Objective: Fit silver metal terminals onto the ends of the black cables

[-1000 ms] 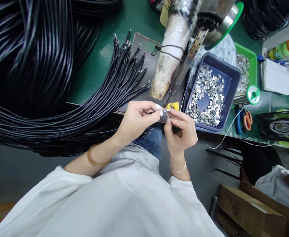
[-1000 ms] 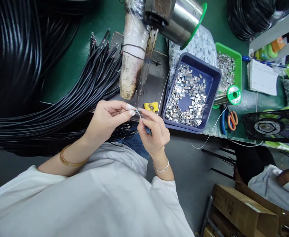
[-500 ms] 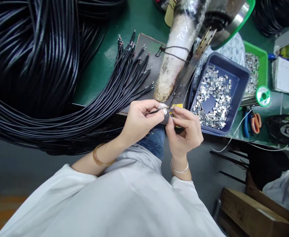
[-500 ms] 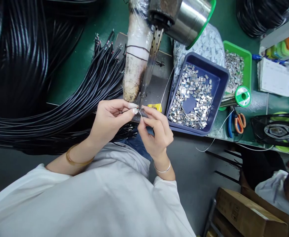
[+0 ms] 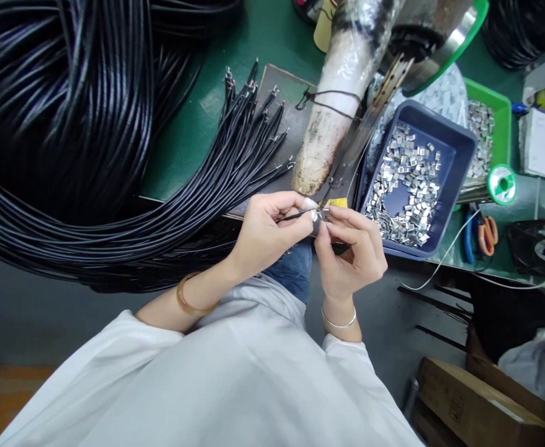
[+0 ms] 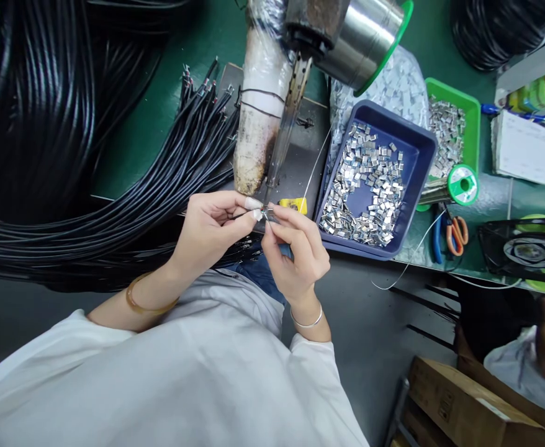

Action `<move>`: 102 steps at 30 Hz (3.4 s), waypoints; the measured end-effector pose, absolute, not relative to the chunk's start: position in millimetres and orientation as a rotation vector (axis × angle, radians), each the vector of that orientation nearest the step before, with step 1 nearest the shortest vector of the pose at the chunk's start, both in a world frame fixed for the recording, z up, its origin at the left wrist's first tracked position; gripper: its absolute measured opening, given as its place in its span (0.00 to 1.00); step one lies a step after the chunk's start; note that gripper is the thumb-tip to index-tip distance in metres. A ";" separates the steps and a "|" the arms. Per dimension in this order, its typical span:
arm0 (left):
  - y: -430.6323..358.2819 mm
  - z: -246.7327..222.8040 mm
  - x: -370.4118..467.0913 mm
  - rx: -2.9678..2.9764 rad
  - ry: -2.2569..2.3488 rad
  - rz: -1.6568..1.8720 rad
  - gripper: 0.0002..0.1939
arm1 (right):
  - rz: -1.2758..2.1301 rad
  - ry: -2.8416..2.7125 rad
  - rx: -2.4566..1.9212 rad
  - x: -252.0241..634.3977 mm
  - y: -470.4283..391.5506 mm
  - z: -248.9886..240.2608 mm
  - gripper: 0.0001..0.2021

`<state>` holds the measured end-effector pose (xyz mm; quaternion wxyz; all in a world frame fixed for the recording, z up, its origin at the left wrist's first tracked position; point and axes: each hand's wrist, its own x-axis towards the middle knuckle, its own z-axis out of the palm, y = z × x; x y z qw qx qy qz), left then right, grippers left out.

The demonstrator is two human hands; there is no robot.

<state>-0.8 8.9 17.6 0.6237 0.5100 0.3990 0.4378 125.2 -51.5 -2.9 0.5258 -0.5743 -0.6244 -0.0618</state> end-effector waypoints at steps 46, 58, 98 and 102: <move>7.6 13.1 -5.3 1.133 0.855 0.921 0.03 | -0.091 -1.508 -1.362 126.5 -55.2 -2.2 0.10; 6.0 12.9 -10.1 1.131 0.740 0.879 0.04 | -0.146 -1.534 -1.347 125.8 -59.7 0.6 0.12; -3.8 1.4 -17.9 1.691 0.855 1.123 0.06 | 0.241 -1.435 -1.400 132.1 -53.2 11.3 0.05; -3.7 7.8 -24.9 1.625 0.763 0.965 0.09 | 0.434 -1.338 -1.347 132.0 -55.8 12.1 0.04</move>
